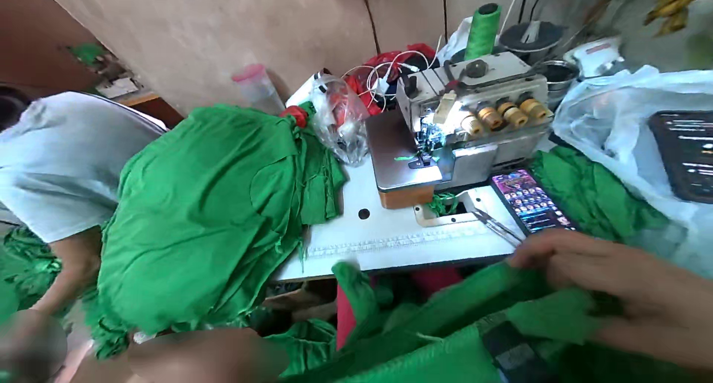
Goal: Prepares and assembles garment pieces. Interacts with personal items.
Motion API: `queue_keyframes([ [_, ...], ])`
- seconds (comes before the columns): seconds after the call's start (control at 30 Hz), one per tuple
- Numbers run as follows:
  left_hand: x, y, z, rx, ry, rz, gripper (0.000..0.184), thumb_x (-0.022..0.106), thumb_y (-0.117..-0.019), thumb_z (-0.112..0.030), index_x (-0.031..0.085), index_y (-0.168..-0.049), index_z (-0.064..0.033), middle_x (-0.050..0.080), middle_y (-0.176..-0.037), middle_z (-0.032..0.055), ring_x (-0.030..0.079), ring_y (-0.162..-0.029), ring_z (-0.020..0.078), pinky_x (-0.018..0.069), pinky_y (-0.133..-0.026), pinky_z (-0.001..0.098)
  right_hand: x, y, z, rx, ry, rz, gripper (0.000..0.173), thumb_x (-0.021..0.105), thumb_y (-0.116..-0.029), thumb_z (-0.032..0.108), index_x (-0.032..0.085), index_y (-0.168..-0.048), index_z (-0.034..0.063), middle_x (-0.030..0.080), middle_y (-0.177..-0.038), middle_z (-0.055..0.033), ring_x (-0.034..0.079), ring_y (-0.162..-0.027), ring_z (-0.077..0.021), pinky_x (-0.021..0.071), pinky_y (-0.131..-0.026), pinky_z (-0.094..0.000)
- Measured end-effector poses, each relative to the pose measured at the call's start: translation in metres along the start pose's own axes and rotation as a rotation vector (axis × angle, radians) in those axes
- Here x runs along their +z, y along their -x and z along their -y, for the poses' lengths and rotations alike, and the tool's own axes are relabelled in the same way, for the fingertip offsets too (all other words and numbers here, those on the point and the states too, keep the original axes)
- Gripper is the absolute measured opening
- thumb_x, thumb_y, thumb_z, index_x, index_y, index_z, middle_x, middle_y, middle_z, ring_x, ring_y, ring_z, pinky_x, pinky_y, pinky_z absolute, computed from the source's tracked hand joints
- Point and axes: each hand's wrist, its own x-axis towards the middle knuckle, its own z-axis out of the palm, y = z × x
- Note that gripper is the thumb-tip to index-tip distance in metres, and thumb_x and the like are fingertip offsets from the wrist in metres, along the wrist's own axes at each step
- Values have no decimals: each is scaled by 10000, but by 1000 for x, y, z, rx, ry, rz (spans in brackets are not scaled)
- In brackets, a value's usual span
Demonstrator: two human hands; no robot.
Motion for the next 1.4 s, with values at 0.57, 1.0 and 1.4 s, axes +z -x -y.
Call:
queue_keyframes([
  [0.57,26,-28,179,-362,-338,-182,418,615,-993,-147,550,-1363,37,602,-1363,209,621,-1219,270,524,-1023,460,114,-120,-68,335,-240,-401,362,597,-981,135,585,-1319,4,647,-1255,-142,694,-960,-156,608,-798,-342],
  [1.0,51,-60,187,-445,-626,-202,296,558,-1031,-109,623,-1270,52,654,-1212,240,658,-1109,362,531,-971,526,154,-181,-49,808,364,-47,514,466,-1074,441,595,-1346,24,717,-991,-218,706,-952,-432,535,-797,-613],
  [1.4,61,-97,196,-705,-41,105,552,730,-950,-225,531,-1399,26,691,-1064,230,674,-949,314,539,-889,516,161,-102,-76,493,-282,-411,327,509,-1011,178,588,-1164,-100,635,-1123,-133,638,-1037,-155,552,-911,-334],
])
